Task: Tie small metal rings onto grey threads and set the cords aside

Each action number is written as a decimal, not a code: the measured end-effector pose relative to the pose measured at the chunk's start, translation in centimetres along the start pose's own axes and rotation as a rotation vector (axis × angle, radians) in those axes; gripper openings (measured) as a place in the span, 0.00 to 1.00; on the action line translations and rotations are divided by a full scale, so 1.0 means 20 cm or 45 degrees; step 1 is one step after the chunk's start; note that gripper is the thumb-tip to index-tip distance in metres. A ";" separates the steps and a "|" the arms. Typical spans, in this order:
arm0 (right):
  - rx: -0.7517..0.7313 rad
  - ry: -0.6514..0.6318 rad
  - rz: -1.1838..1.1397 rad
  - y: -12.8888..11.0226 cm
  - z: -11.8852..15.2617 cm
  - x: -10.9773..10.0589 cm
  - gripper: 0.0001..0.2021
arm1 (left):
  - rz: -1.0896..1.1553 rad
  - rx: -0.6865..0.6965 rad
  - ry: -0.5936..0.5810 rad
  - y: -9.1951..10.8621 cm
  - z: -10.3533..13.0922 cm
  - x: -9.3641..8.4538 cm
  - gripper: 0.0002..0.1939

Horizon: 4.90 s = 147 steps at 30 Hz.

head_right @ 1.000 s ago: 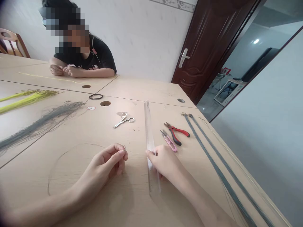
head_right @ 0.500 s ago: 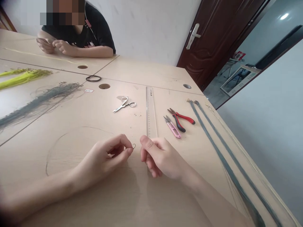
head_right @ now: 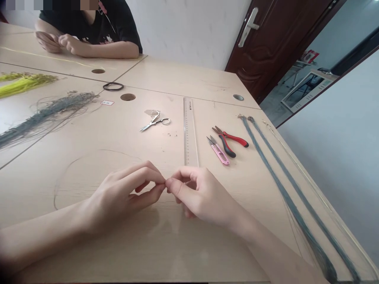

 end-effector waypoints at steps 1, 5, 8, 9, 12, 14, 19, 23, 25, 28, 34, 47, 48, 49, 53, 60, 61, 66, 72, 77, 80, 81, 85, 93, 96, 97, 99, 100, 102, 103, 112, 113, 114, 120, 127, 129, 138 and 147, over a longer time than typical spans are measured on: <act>-0.033 0.023 0.004 0.00 0.00 0.00 0.11 | 0.041 -0.045 0.007 0.00 0.00 0.00 0.04; -0.151 0.122 0.002 0.02 0.02 -0.01 0.08 | 0.191 -0.271 0.026 -0.01 0.00 -0.01 0.05; -0.232 0.192 0.009 0.02 0.04 -0.02 0.06 | 0.367 -0.416 -0.027 -0.02 0.01 -0.01 0.04; -0.273 0.218 0.021 0.01 0.04 -0.02 0.06 | 0.450 -0.465 -0.052 -0.02 0.01 0.00 0.04; -0.410 0.290 0.068 -0.01 0.06 -0.01 0.05 | 0.707 -0.639 -0.115 -0.02 0.02 0.01 0.06; -0.469 0.315 0.097 -0.03 0.06 -0.01 0.05 | 0.851 -0.746 -0.146 -0.02 0.02 0.01 0.07; -0.533 0.368 0.195 -0.03 0.07 -0.01 0.04 | 0.971 -0.850 -0.183 0.00 0.01 0.02 0.08; -0.585 0.394 0.235 -0.03 0.08 -0.01 0.03 | 0.981 -0.861 -0.160 0.00 0.01 0.01 0.09; -0.604 0.406 0.217 -0.03 0.09 0.00 0.03 | 0.996 -0.845 -0.152 0.01 0.01 0.01 0.09; -0.570 0.467 0.161 -0.04 0.10 -0.01 0.02 | 1.013 -0.822 -0.127 0.01 0.01 0.00 0.08; -0.204 0.189 -0.242 0.01 0.07 0.00 0.12 | 1.016 -0.746 -0.122 0.01 0.02 0.01 0.05; -0.224 0.109 -0.262 0.00 0.07 0.02 0.10 | 0.915 -0.703 -0.110 0.02 0.02 0.01 0.04; -0.239 0.123 -0.245 -0.01 0.07 0.02 0.10 | 0.919 -0.696 -0.099 0.02 0.02 0.01 0.04; -0.257 0.141 -0.224 -0.01 0.07 0.02 0.10 | 0.923 -0.691 -0.089 0.03 0.02 0.00 0.04; -0.326 0.219 -0.142 -0.02 0.08 0.02 0.10 | 0.951 -0.673 -0.071 0.04 0.02 -0.01 0.04; -0.435 0.278 -0.065 -0.04 0.09 0.02 0.09 | 0.963 -0.680 -0.064 0.05 0.02 -0.01 0.05; -0.434 0.289 -0.060 -0.04 0.09 0.02 0.09 | 0.955 -0.676 -0.055 0.05 0.02 -0.01 0.05; -0.265 0.117 -0.246 0.01 0.09 0.02 0.14 | 0.917 -0.664 -0.063 0.04 0.03 -0.01 0.04; -0.122 -0.081 -0.368 0.04 0.08 0.04 0.16 | 0.882 -0.648 -0.105 0.03 0.03 0.00 0.06; -0.095 -0.065 -0.426 0.03 0.07 0.03 0.13 | 0.875 -0.640 -0.085 0.03 0.03 0.00 0.05; -0.078 -0.104 -0.491 0.03 0.06 0.03 0.15 | 0.831 -0.606 -0.097 0.04 0.03 0.00 0.05; -0.074 -0.118 -0.511 0.03 0.06 0.04 0.16 | 0.821 -0.593 -0.106 0.04 0.03 0.00 0.06; -0.057 -0.145 -0.529 0.04 0.07 0.04 0.15 | 0.811 -0.568 -0.116 0.04 0.03 -0.01 0.05; -0.143 -0.049 -0.412 0.02 0.07 0.03 0.10 | 0.907 -0.677 -0.070 0.03 0.03 0.00 0.04; -0.169 0.029 -0.304 0.01 0.07 0.03 0.10 | 0.941 -0.734 -0.055 0.03 0.03 0.00 0.05; -0.184 0.069 -0.250 0.01 0.08 0.02 0.11 | 0.950 -0.750 -0.051 0.03 0.03 0.00 0.05; -0.253 0.152 -0.143 -0.01 0.09 0.02 0.10 | 0.975 -0.766 -0.044 0.03 0.03 0.00 0.05; -0.299 0.186 -0.100 -0.02 0.09 0.02 0.10 | 0.987 -0.772 -0.043 0.03 0.02 0.00 0.05; -0.372 0.231 -0.048 -0.03 0.09 0.02 0.09 | 1.011 -0.773 -0.035 0.03 0.02 0.00 0.05; -0.397 0.243 -0.036 -0.04 0.10 0.02 0.09 | 1.019 -0.778 -0.032 0.03 0.02 0.00 0.05; -0.437 0.253 -0.006 -0.05 0.10 0.02 0.09 | 1.046 -0.789 -0.044 0.03 0.02 0.00 0.04; -0.435 0.253 -0.005 -0.05 0.10 0.02 0.09 | 1.051 -0.788 -0.045 0.03 0.02 0.00 0.04; -0.436 0.253 -0.004 -0.05 0.10 0.02 0.09 | 1.058 -0.787 -0.043 0.03 0.02 0.00 0.04; -0.443 0.262 0.005 -0.05 0.10 0.03 0.09 | 1.054 -0.781 -0.040 0.03 0.02 0.00 0.04; -0.478 0.263 -0.003 -0.05 0.10 0.02 0.08 | 1.043 -0.783 -0.048 0.03 0.03 0.01 0.04; -0.489 0.274 0.020 -0.05 0.10 0.02 0.08 | 1.044 -0.785 -0.049 0.03 0.03 0.00 0.04; -0.530 0.334 0.077 -0.05 0.12 0.02 0.05 | 1.062 -0.784 -0.055 0.03 0.03 0.00 0.05; -0.881 0.546 0.485 -0.10 0.14 0.02 0.07 | 1.040 -0.780 -0.053 0.03 0.03 0.01 0.05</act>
Point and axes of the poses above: each hand's wrist, its own z-axis away from the middle knuckle, its own x-axis out of the palm, y = z × x, the point moved 4 cm from there along -z, towards the middle knuckle, and after that the axes turned 6 degrees about z, right-handed, at the moved point
